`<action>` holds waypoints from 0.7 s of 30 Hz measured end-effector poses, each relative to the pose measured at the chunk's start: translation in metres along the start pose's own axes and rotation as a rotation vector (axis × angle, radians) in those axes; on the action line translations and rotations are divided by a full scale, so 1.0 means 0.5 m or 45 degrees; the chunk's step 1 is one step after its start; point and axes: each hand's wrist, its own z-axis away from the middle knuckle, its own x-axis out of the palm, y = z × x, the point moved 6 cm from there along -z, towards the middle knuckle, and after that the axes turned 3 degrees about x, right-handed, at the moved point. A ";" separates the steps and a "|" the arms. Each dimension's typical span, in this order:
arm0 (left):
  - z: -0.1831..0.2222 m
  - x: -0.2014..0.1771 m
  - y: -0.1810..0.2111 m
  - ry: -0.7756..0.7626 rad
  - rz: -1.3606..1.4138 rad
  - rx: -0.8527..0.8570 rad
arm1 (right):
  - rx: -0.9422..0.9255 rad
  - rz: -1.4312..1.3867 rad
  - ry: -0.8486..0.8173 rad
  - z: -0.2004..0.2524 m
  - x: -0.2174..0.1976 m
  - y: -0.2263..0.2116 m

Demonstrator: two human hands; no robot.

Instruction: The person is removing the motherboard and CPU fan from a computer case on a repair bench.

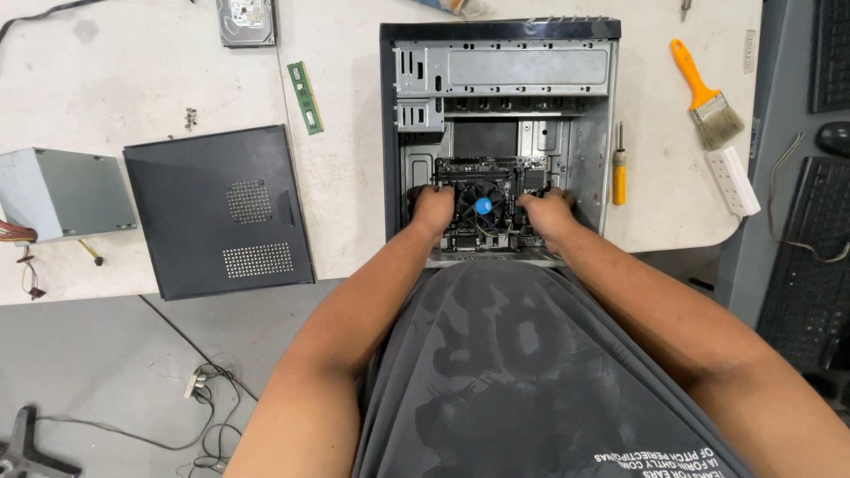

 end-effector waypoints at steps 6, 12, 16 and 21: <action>0.016 -0.005 0.017 -0.001 0.149 -0.034 | -0.099 -0.052 0.042 0.000 -0.002 -0.001; 0.055 -0.011 0.048 0.021 0.187 -0.022 | -0.211 0.122 0.149 0.026 -0.019 -0.033; 0.080 -0.013 0.066 0.030 0.204 -0.019 | -0.261 0.217 0.211 0.063 -0.025 -0.055; 0.062 -0.021 0.069 0.084 0.250 0.060 | -0.494 0.324 0.382 0.080 -0.038 -0.080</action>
